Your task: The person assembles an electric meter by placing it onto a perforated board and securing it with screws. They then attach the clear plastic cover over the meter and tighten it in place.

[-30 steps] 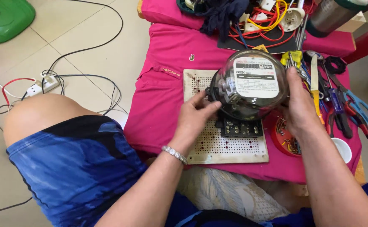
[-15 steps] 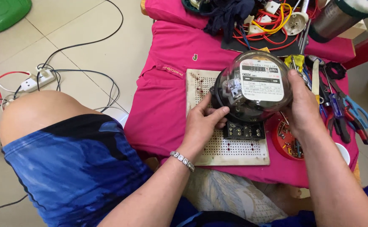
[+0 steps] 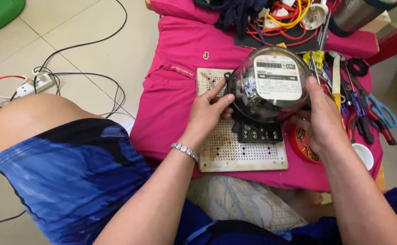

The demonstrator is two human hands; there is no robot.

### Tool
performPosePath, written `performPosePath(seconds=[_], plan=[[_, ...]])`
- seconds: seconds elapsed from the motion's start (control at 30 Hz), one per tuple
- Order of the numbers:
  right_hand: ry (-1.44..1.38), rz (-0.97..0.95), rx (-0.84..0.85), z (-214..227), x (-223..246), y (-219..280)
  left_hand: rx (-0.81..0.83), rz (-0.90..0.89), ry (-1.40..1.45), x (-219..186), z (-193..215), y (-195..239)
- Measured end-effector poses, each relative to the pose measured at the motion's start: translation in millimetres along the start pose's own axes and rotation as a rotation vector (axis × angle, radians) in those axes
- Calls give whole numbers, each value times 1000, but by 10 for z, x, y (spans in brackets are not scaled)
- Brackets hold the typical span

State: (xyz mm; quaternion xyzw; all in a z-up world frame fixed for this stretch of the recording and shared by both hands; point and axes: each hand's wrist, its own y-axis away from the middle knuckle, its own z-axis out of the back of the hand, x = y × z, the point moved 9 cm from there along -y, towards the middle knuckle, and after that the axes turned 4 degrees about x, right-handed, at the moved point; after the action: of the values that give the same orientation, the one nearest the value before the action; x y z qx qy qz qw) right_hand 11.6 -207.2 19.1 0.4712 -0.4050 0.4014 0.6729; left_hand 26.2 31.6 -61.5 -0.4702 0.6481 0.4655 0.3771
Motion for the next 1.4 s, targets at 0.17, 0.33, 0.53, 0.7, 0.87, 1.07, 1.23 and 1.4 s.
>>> performPosePath(seconds=[0.17,0.33,0.53,0.7,0.87,1.07,1.23,1.4], plan=[[38,-25,53,-2,17,18,-7,5,7,-50,-35,48],[99,-54,37,95,33,-134,-38,-13,-20,-16,-21,37],[120,-104,36,110,105,-114,-31,-15,-75,-69,-49,99],[-174,-67,88,198,-53,-265,3,-19,-43,-11,-58,45],[-347,-112,16,308,-421,-203,-50,65,-73,-157,-70,-7],[-225,-18,-35,151,-472,109,-231,-122,-103,40,178,-374],[-118,-1,-76,177,-458,83,-265,-145,-180,11,224,-190],[-85,49,-83,159,-328,-3,-202,-81,-213,47,77,81]])
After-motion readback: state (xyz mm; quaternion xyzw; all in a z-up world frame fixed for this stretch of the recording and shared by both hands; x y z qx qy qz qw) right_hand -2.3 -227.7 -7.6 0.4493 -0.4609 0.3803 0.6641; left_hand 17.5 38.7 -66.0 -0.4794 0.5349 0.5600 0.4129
